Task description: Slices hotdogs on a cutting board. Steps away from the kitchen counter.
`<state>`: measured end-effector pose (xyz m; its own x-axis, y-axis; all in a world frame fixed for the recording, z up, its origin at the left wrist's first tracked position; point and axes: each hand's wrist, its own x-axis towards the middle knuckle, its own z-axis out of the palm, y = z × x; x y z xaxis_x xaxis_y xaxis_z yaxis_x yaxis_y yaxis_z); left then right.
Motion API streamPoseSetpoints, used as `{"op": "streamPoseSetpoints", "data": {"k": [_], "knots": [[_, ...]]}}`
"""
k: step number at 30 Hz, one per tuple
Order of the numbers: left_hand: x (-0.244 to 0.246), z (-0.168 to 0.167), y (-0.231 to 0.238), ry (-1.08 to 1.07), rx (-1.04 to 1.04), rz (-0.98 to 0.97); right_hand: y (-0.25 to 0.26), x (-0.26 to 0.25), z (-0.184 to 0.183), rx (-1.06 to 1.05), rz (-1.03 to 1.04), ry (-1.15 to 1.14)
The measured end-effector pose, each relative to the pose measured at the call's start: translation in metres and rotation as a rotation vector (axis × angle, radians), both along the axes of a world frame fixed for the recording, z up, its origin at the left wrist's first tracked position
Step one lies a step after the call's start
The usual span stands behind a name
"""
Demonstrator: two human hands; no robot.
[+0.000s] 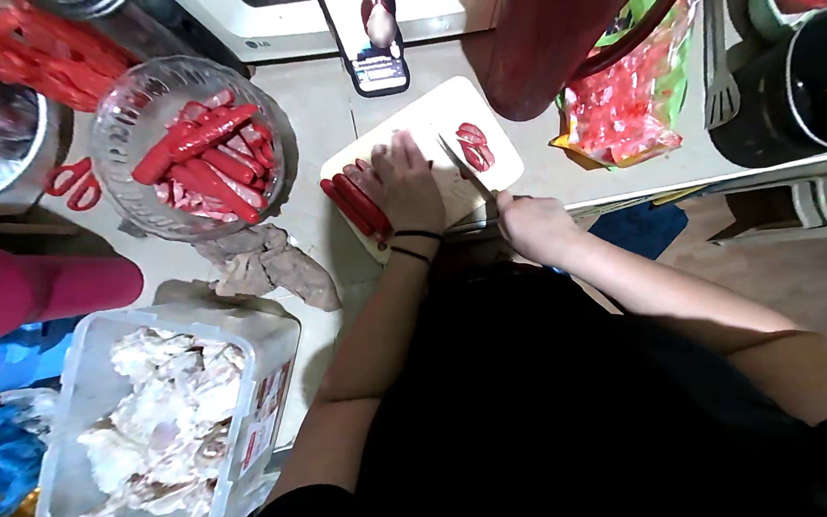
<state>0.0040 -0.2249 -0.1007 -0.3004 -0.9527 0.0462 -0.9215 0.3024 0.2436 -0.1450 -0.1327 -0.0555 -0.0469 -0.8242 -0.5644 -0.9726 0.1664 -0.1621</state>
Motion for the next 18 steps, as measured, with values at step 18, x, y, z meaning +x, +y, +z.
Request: {"op": "streamPoseSetpoints", "data": {"k": [18], "knots": [[-0.008, 0.001, 0.014, -0.046, 0.150, -0.153, -0.022, 0.004, 0.002, 0.012, -0.084, -0.002]]}}
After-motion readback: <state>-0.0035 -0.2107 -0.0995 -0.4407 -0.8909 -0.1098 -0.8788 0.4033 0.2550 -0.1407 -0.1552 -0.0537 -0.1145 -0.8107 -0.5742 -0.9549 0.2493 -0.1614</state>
